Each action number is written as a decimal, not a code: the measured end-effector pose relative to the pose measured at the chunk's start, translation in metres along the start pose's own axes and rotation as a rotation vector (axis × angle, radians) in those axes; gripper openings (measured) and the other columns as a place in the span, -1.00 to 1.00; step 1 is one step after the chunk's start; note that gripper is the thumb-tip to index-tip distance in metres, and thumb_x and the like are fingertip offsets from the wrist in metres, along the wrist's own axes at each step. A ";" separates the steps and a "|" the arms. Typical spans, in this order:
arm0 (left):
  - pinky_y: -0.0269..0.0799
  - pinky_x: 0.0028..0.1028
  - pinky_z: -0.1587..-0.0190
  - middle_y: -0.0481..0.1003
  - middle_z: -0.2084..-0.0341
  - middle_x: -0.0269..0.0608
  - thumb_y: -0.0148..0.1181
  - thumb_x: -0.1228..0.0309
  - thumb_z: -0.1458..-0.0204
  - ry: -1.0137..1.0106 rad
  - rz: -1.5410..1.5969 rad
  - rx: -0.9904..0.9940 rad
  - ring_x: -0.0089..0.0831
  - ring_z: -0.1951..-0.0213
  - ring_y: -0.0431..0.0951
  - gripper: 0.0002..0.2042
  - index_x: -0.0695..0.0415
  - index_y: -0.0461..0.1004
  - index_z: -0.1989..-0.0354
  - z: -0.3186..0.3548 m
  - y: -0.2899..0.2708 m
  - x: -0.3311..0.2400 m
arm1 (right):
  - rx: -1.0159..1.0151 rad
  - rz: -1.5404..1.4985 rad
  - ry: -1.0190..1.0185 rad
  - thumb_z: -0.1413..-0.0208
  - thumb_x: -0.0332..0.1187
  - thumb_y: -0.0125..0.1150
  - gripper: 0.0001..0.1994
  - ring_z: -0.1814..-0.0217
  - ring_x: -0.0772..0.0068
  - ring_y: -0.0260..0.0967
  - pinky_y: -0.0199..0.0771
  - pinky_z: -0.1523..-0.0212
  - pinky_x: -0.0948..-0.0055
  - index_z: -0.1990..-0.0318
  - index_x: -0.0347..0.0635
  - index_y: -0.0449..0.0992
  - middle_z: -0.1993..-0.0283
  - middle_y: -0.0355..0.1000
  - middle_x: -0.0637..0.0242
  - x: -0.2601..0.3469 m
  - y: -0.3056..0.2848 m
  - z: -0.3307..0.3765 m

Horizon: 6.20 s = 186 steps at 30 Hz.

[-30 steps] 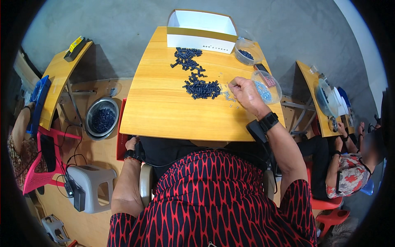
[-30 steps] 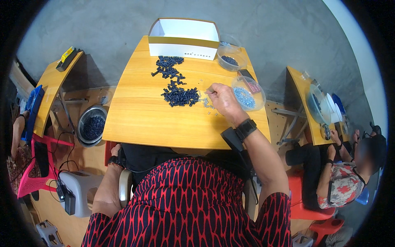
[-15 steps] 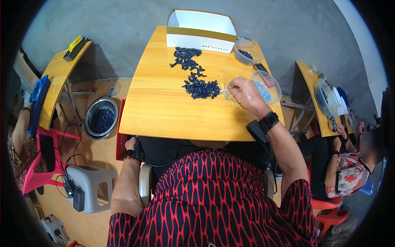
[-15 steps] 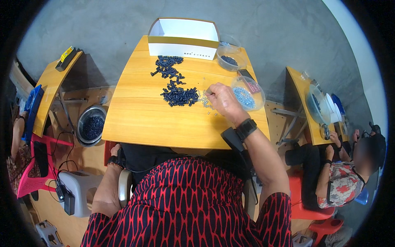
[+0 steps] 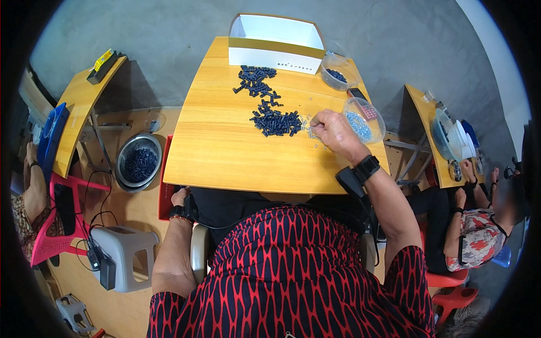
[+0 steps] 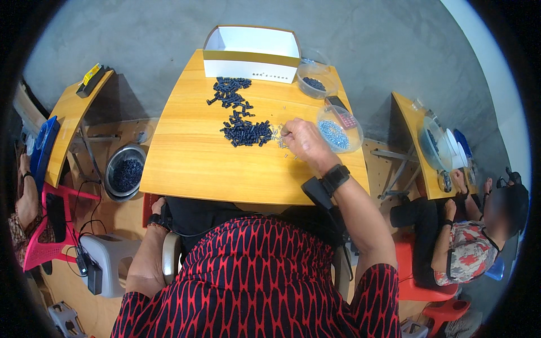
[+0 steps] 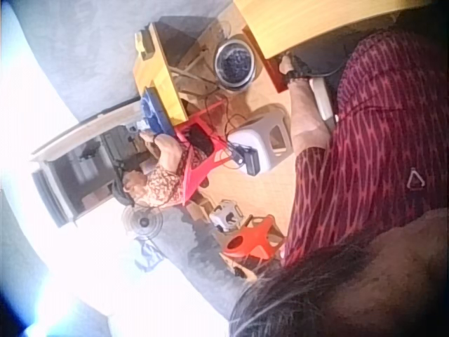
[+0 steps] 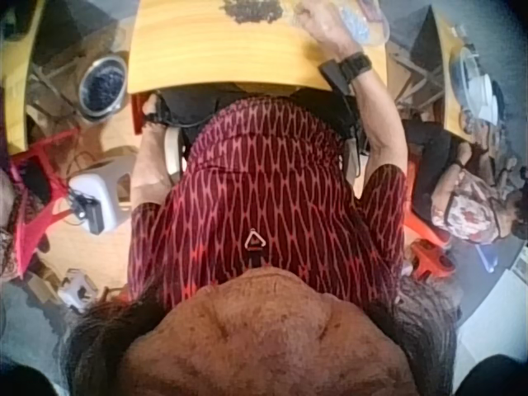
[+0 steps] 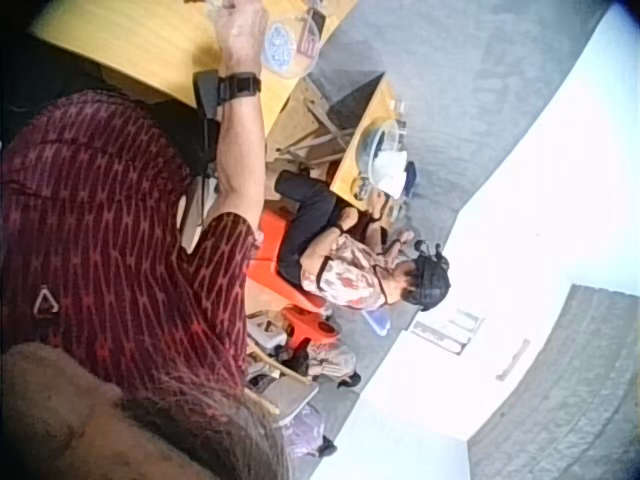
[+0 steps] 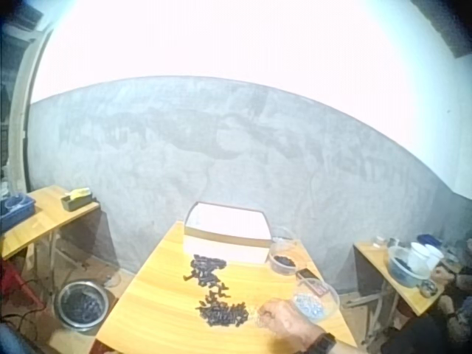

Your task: Assembling small plastic components by inserting blue plastic pieces into larger black components.

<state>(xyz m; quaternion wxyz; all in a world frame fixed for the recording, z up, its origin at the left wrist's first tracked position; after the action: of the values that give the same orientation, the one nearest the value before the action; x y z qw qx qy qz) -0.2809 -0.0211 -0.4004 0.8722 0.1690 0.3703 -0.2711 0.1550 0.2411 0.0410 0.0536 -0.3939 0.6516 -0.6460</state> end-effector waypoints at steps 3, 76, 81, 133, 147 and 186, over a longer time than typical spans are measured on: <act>0.50 -0.35 0.29 0.66 0.38 -0.12 0.35 0.34 -0.03 0.054 -0.012 0.031 -0.35 0.37 0.64 -0.75 0.32 0.63 0.31 0.006 0.002 -0.010 | -0.038 -0.043 0.013 -0.12 -0.52 0.22 -0.87 0.15 0.10 0.54 0.50 0.10 0.30 0.21 -0.38 0.60 0.18 0.55 -0.01 -0.004 -0.002 0.001; 0.51 -0.26 0.24 0.60 0.42 0.00 0.28 0.45 -0.05 1.304 -0.811 0.128 -0.17 0.38 0.62 -0.85 0.30 0.56 0.30 0.326 0.273 -0.244 | -0.108 -0.065 -0.127 -0.11 -0.57 0.18 -0.87 0.20 0.04 0.49 0.47 0.14 0.26 0.22 -0.40 0.59 0.31 0.48 0.00 0.010 -0.006 0.071; 0.51 -0.26 0.24 0.61 0.43 -0.03 0.30 0.44 -0.02 1.147 -0.651 0.133 -0.16 0.38 0.62 -0.86 0.26 0.58 0.32 0.315 0.274 -0.245 | -0.199 -0.199 -0.093 -0.10 -0.54 0.17 -0.84 0.21 0.05 0.47 0.47 0.13 0.25 0.20 -0.39 0.61 0.30 0.48 0.01 -0.003 -0.014 0.057; 0.49 -0.31 0.24 0.56 0.42 -0.11 0.29 0.54 0.04 1.283 -0.826 0.152 -0.21 0.33 0.58 -0.92 0.17 0.57 0.34 0.335 0.308 -0.229 | -0.202 -0.800 0.203 -0.21 -0.56 0.23 -0.90 0.31 0.79 0.36 0.40 0.28 0.71 0.14 -0.33 0.50 0.28 0.47 0.47 -0.027 0.028 0.104; 0.44 -0.21 0.16 0.52 0.42 -0.10 0.25 0.49 0.05 1.586 -1.029 0.284 -0.08 0.26 0.52 -0.91 0.15 0.63 0.36 0.382 0.373 -0.205 | -0.264 -0.778 0.144 -0.16 -0.56 0.26 -0.94 0.29 0.59 0.45 0.50 0.24 0.53 0.26 -0.37 0.51 0.30 0.52 0.27 -0.019 0.018 0.107; 0.38 -0.55 0.31 0.47 0.37 -0.34 0.15 0.46 -0.26 0.384 0.219 0.977 -0.56 0.39 0.42 -0.86 0.17 0.48 0.05 0.387 0.312 -0.198 | -0.082 -1.175 0.045 -0.18 -0.60 0.25 -0.84 0.32 0.64 0.50 0.54 0.27 0.62 0.09 -0.35 0.52 0.29 0.51 0.37 0.054 -0.001 0.085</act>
<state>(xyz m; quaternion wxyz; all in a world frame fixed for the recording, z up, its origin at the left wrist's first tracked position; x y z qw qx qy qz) 0.0056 0.1043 0.0339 0.6319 0.6394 0.3341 -0.2834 0.1677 0.1421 0.0517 -0.3423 -0.6769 0.3494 -0.5500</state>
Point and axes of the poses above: each hand's wrist, its own z-axis away from the middle knuckle, its own y-axis out of the palm, x = y × z, the point moved 9 cm from there along -z, towards the middle knuckle
